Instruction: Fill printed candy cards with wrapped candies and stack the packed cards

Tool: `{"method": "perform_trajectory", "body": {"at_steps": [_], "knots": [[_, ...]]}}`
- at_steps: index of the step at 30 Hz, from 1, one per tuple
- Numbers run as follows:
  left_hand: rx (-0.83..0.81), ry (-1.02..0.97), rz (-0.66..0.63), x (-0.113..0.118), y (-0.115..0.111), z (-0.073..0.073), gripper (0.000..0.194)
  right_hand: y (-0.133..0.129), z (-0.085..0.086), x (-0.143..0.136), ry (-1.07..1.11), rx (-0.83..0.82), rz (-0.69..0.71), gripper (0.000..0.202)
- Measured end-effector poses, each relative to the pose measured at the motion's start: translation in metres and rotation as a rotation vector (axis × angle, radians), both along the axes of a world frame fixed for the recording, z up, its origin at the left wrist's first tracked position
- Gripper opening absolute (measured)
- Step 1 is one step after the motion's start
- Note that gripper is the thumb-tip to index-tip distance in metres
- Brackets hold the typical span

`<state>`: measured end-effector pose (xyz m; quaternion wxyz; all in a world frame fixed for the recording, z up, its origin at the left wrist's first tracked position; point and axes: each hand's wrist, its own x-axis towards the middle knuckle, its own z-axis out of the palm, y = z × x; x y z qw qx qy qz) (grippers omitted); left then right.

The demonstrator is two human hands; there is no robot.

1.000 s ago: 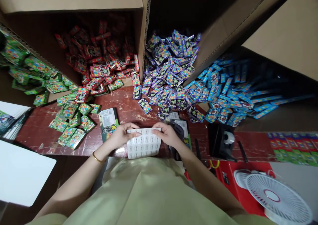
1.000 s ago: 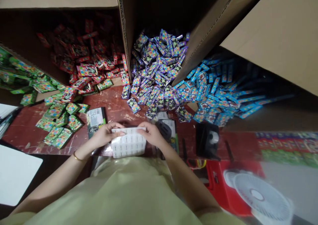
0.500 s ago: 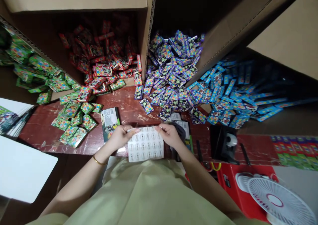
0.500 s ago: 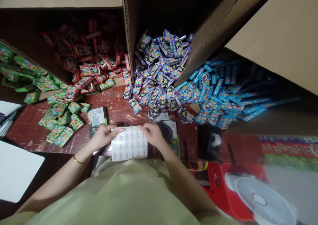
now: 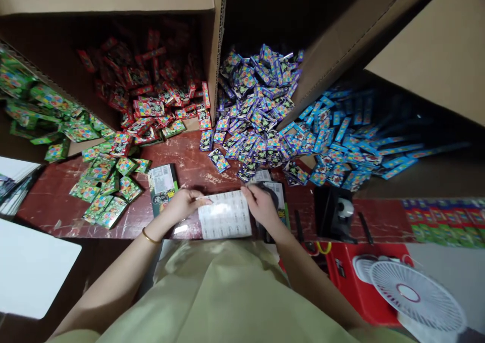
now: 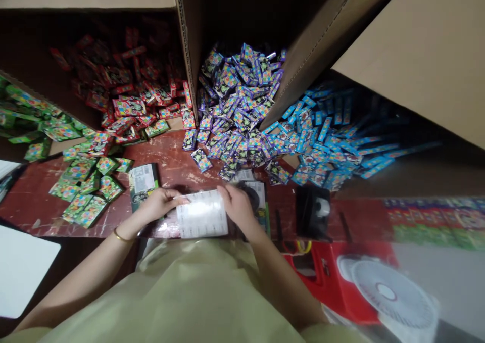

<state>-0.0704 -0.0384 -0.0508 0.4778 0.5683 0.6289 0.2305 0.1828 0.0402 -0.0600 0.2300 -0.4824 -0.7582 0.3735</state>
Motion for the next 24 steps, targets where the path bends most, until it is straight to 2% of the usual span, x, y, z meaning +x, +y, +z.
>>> {"method": "perform_trajectory", "body": {"at_steps": [2, 4, 7, 10, 13, 16, 18, 19, 21, 24], "knots": [[0.115, 0.140, -0.094, -0.002, 0.007, -0.005, 0.037, -0.003, 0.005, 0.020, -0.050, 0.155, -0.061, 0.027], [0.224, 0.264, -0.176, -0.003, 0.012, -0.011, 0.036, -0.005, 0.004, 0.041, -0.156, 0.255, -0.077, 0.031], [0.269, 0.389, -0.240, -0.003, 0.017, -0.020, 0.035, -0.007, -0.008, 0.064, -0.333, 0.268, -0.027, 0.044], [0.259, 0.464, -0.261, -0.002, 0.017, -0.023, 0.037, -0.007, -0.015, 0.071, -0.318, 0.256, -0.010, 0.041], [0.258, 0.496, -0.282, -0.002, 0.017, -0.022, 0.039, -0.011, -0.005, 0.059, -0.192, 0.246, 0.046, 0.044], [0.266, 0.469, -0.303, -0.003, 0.019, -0.020, 0.035, -0.022, 0.007, 0.031, -0.072, 0.100, 0.319, 0.049], [0.273, 0.448, -0.306, -0.004, 0.019, -0.020, 0.032, -0.030, 0.008, 0.012, -0.060, 0.011, 0.488, 0.051], [0.276, 0.439, -0.307, -0.005, 0.019, -0.020, 0.031, -0.033, 0.006, 0.004, -0.073, -0.006, 0.529, 0.051], [0.281, 0.428, -0.308, -0.006, 0.018, -0.021, 0.030, -0.034, -0.001, -0.005, -0.084, 0.011, 0.506, 0.050], [0.291, 0.429, -0.315, -0.007, 0.017, -0.023, 0.033, -0.022, -0.012, -0.002, 0.005, 0.093, 0.273, 0.038]]}}
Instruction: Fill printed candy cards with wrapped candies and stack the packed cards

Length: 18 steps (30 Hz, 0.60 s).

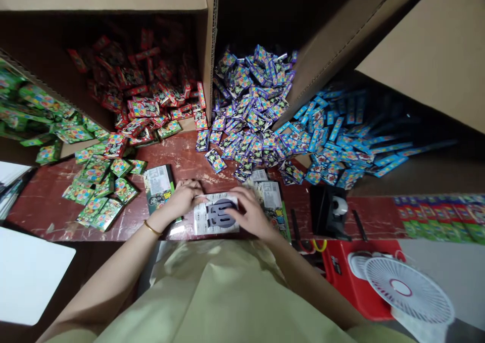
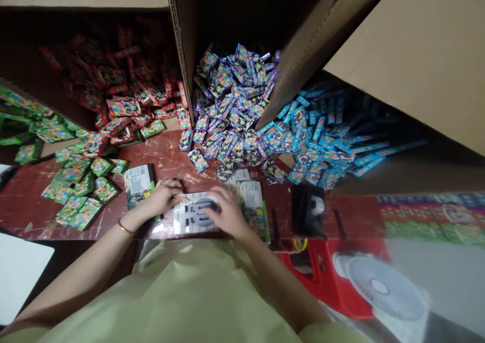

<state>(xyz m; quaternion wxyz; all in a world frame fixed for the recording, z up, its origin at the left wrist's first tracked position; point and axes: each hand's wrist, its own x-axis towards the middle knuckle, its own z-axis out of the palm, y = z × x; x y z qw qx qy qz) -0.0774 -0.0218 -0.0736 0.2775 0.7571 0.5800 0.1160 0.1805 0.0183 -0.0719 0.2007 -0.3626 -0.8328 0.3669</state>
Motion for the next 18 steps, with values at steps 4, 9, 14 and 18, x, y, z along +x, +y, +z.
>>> {"method": "perform_trajectory", "body": {"at_steps": [4, 9, 14, 18], "knots": [[0.002, -0.013, -0.048, 0.000, 0.002, 0.001, 0.033, 0.024, -0.010, 0.007, 0.042, -0.081, -0.081, 0.023], [0.035, -0.015, -0.075, 0.001, -0.001, 0.003, 0.034, 0.044, -0.013, 0.001, -0.083, -0.261, -0.023, 0.009], [0.056, -0.002, -0.050, 0.001, -0.008, -0.001, 0.036, 0.049, -0.014, -0.001, -0.035, -0.262, 0.022, 0.010], [0.050, -0.016, -0.040, 0.002, -0.007, 0.000, 0.034, 0.047, -0.020, -0.001, -0.011, -0.255, 0.008, 0.011]]}}
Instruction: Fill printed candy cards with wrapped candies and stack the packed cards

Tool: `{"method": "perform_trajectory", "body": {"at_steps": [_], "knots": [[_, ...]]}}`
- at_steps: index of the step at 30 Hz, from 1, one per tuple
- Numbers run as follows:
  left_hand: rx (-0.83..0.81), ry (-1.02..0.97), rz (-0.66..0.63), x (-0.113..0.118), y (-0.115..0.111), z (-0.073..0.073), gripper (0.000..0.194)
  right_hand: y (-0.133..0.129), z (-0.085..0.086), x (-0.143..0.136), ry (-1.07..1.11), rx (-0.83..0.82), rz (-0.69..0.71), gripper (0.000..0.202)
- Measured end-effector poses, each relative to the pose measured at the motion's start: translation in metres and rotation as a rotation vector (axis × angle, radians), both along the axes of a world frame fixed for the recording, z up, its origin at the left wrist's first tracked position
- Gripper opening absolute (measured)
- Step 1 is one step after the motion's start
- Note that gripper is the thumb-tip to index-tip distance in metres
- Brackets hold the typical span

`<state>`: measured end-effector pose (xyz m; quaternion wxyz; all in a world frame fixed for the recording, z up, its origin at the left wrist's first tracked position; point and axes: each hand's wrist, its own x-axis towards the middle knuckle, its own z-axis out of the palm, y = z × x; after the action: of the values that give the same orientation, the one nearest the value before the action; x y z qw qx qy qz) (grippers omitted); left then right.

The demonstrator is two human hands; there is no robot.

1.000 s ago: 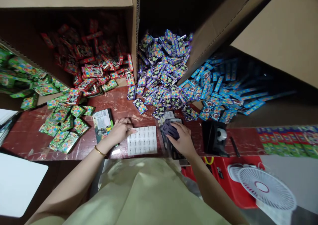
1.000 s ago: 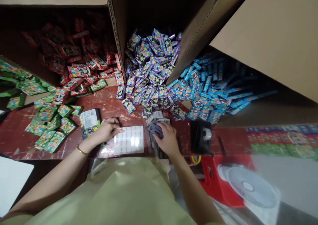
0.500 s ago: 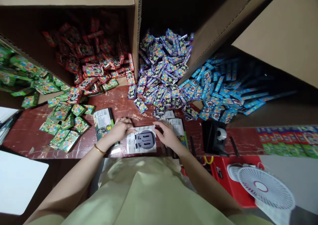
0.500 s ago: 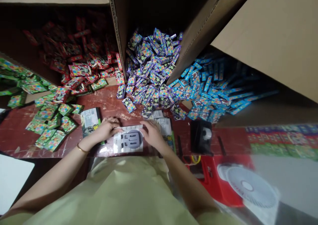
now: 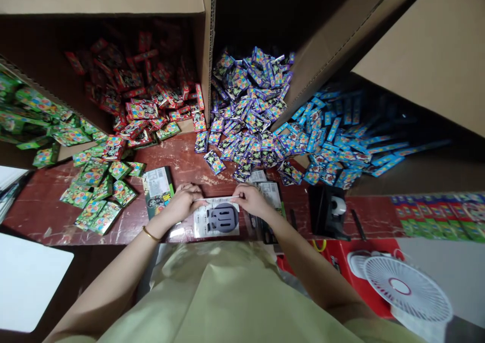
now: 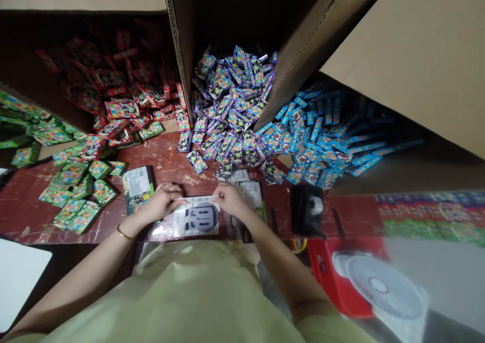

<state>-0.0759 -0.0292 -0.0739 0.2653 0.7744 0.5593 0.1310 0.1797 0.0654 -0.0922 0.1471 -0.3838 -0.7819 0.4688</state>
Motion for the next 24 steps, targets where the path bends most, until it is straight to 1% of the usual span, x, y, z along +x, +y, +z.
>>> {"method": "perform_trajectory", "body": {"at_steps": [4, 8, 11, 13, 15, 17, 21, 24], "knots": [[-0.018, -0.017, -0.019, -0.001, 0.002, 0.001, 0.034, -0.003, -0.002, 0.000, 0.036, 0.018, 0.017, 0.018], [-0.035, 0.000, -0.029, -0.002, 0.003, 0.001, 0.036, -0.003, 0.002, 0.001, 0.029, 0.037, 0.058, 0.021], [-0.042, 0.000, -0.023, -0.002, 0.005, 0.002, 0.037, -0.002, 0.004, 0.002, 0.016, -0.029, 0.054, 0.016], [-0.046, 0.002, -0.015, -0.001, 0.007, 0.004, 0.038, 0.000, 0.004, 0.002, 0.026, -0.090, 0.010, 0.012], [-0.045, 0.016, 0.004, 0.000, 0.008, 0.006, 0.038, 0.000, 0.003, 0.003, 0.046, -0.121, -0.031, 0.012], [-0.038, 0.036, 0.032, 0.001, 0.009, 0.008, 0.037, 0.000, 0.003, 0.004, 0.070, -0.087, -0.031, 0.013], [-0.029, 0.058, 0.053, 0.002, 0.009, 0.007, 0.035, 0.001, 0.011, 0.011, 0.180, 0.053, 0.056, 0.017], [-0.045, 0.046, 0.045, 0.001, 0.008, 0.006, 0.036, 0.003, 0.019, 0.011, 0.250, 0.074, 0.055, 0.017]]}}
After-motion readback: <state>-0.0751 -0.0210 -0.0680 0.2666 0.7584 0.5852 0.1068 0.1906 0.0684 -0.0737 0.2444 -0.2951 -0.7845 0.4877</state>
